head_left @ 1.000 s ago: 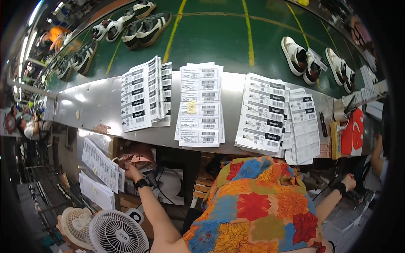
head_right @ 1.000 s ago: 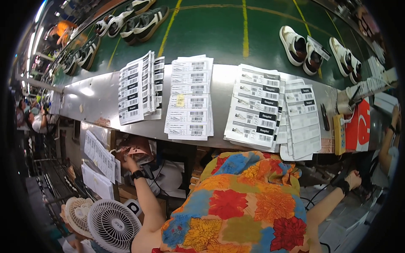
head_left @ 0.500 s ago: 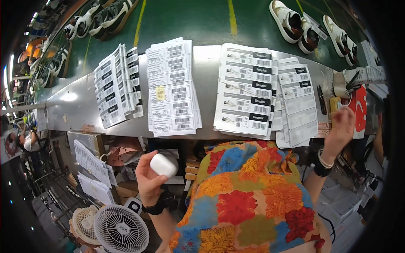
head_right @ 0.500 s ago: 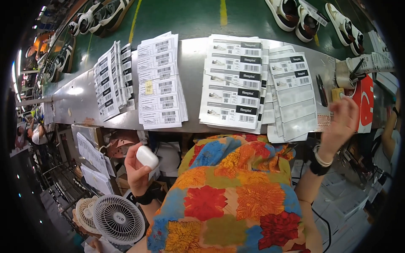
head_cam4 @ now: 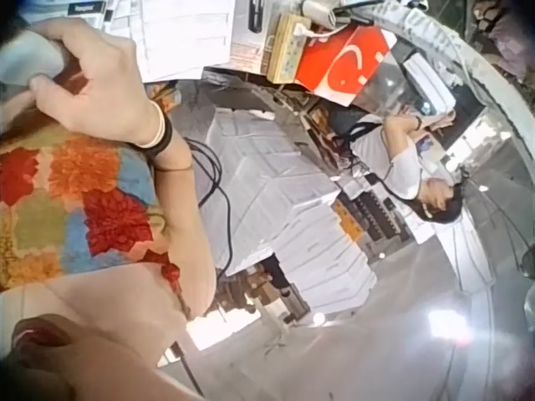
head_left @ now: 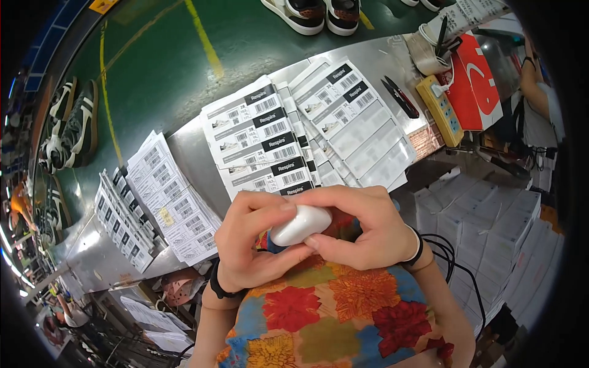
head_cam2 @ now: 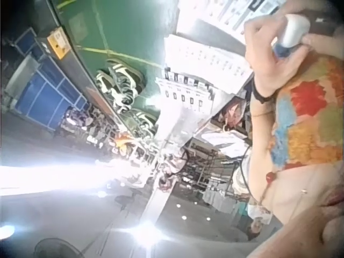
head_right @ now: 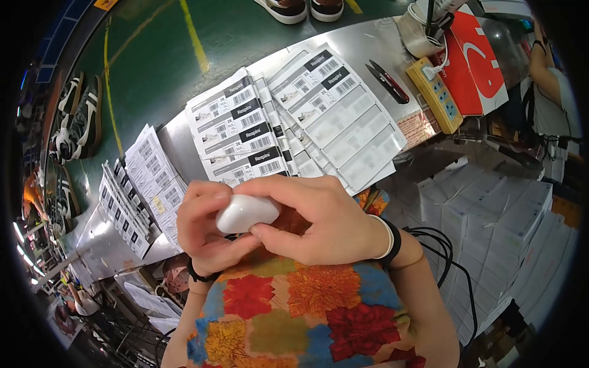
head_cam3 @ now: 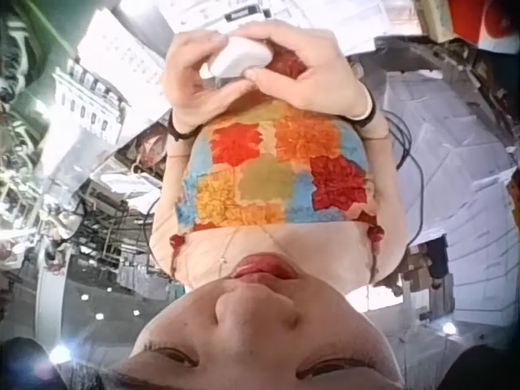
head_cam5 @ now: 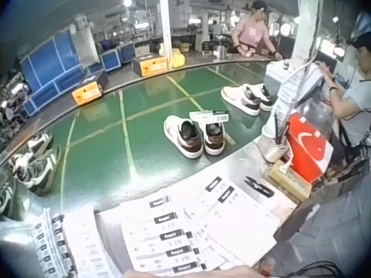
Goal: Inspecting pairs of shoes on a conveyor belt, trimming loose threads with a tool, and organizing product labels.
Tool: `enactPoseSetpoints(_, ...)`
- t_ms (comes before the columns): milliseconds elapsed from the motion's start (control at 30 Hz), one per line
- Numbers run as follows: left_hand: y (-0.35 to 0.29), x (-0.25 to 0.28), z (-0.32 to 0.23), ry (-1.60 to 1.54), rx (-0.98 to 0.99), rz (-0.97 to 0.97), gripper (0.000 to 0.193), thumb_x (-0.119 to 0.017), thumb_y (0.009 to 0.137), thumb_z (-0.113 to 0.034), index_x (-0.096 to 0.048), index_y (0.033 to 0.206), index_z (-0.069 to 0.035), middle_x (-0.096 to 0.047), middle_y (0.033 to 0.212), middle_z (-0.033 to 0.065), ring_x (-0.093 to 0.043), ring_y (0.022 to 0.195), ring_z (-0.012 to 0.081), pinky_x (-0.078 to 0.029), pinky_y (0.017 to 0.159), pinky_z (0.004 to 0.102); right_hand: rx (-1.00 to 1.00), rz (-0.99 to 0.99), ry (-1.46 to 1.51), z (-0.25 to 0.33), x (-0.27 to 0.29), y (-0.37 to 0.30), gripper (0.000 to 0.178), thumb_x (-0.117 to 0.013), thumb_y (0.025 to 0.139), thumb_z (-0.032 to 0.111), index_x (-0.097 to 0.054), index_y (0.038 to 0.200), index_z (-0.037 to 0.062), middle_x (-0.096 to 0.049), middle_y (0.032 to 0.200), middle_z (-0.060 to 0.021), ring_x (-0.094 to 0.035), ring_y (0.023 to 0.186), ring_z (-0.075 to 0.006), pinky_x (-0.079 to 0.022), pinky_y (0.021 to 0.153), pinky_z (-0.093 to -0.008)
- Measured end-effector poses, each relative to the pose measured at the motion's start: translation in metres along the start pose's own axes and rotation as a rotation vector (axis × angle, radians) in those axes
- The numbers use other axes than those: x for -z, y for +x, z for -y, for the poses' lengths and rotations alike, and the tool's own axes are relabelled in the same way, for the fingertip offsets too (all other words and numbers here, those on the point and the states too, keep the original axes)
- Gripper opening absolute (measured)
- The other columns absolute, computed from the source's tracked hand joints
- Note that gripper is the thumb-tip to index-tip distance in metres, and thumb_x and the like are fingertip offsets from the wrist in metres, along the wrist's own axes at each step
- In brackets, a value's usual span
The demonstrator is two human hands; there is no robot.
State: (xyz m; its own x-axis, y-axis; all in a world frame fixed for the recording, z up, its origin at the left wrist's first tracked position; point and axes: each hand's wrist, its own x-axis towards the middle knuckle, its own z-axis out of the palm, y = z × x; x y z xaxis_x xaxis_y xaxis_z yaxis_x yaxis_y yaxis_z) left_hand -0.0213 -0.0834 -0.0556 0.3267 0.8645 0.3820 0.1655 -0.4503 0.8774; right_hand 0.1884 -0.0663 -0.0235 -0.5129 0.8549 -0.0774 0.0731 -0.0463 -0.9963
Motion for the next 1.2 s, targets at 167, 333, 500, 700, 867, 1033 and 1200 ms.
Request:
enactPoseSetpoints(167, 0.014, 0.001, -0.001, -0.736, 0.532, -0.027, 0.078, -0.086, 0.074, -0.031, -0.048, 0.132, 0.003, -0.055, 0.12, 0.0122, -0.058, 0.11, 0.0202, -0.05, 0.084, 0.0311, 0.503, -0.057, -0.074, -0.025, 0.012, 0.008, 0.04, -0.067, 0.075, -0.008, -0.067, 0.113, 0.0052, -0.062, 0.12, -0.018, -0.066, 0.105, -0.0294, -0.056, 0.083, -0.0334)
enactPoseSetpoints(333, 0.019, 0.001, -0.008, -0.908, 0.869, 0.0, 0.044, -0.06, 0.092, -0.003, -0.047, 0.132, 0.006, -0.062, 0.119, 0.015, -0.063, 0.105, 0.0181, -0.055, 0.08, 0.0279, 0.461, -0.03, -0.278, -0.03, 0.02, 0.014, 0.036, -0.071, 0.07, -0.007, -0.073, 0.101, 0.0106, -0.06, 0.124, -0.0172, -0.062, 0.113, -0.0357, -0.054, 0.092, -0.0407)
enactPoseSetpoints(500, 0.024, -0.004, 0.005, -1.058, 0.954, 0.0, 0.042, -0.069, 0.08, -0.01, -0.055, 0.115, 0.007, -0.067, 0.105, 0.0149, -0.067, 0.095, 0.019, -0.054, 0.084, 0.0297, 0.486, -0.029, -0.327, -0.032, 0.024, 0.016, 0.035, -0.074, 0.068, -0.002, -0.073, 0.101, 0.0101, -0.066, 0.115, -0.0156, -0.066, 0.102, -0.032, -0.057, 0.083, -0.0386)
enactPoseSetpoints(700, 0.029, -0.002, 0.023, -1.246, 1.16, 0.211, 0.044, -0.068, 0.075, -0.007, -0.054, 0.114, 0.007, -0.067, 0.104, 0.0135, -0.068, 0.093, 0.0174, -0.055, 0.083, 0.0295, 0.501, -0.06, -0.373, -0.035, 0.027, 0.014, 0.032, -0.075, 0.065, 0.001, -0.076, 0.096, 0.0106, -0.069, 0.105, -0.0101, -0.066, 0.083, -0.0239, -0.053, 0.069, -0.0322)
enactPoseSetpoints(867, 0.031, -0.008, 0.031, -1.377, 1.148, 0.252, 0.04, -0.06, 0.079, -0.001, -0.052, 0.118, 0.005, -0.068, 0.105, 0.0137, -0.068, 0.09, 0.0165, -0.056, 0.078, 0.0279, 0.465, -0.073, -0.36, -0.035, 0.031, 0.016, 0.032, -0.075, 0.066, 0.002, -0.076, 0.096, 0.0116, -0.068, 0.098, -0.0079, -0.064, 0.078, -0.0221, -0.051, 0.066, -0.0309)
enactPoseSetpoints(1033, 0.041, -0.001, 0.029, -1.204, 1.182, 0.334, 0.036, -0.057, 0.086, -0.008, -0.052, 0.119, 0.007, -0.068, 0.103, 0.0161, -0.07, 0.085, 0.0195, -0.057, 0.074, 0.0281, 0.416, -0.056, -0.272, -0.029, 0.035, 0.019, 0.029, -0.074, 0.073, 0.006, -0.075, 0.102, 0.0082, -0.067, 0.091, -0.0085, -0.063, 0.074, -0.0215, -0.049, 0.065, -0.0295)
enactPoseSetpoints(1200, 0.044, 0.015, 0.017, -0.874, 1.058, 0.313, 0.041, -0.046, 0.098, -0.024, -0.057, 0.116, 0.012, -0.068, 0.099, 0.0184, -0.07, 0.079, 0.0235, -0.057, 0.07, 0.0305, 0.129, -0.042, -0.153, -0.029, 0.035, 0.024, 0.021, -0.069, 0.087, 0.016, -0.073, 0.104, 0.0043, -0.059, 0.073, -0.0093, -0.056, 0.059, -0.0211, -0.042, 0.053, -0.0306)
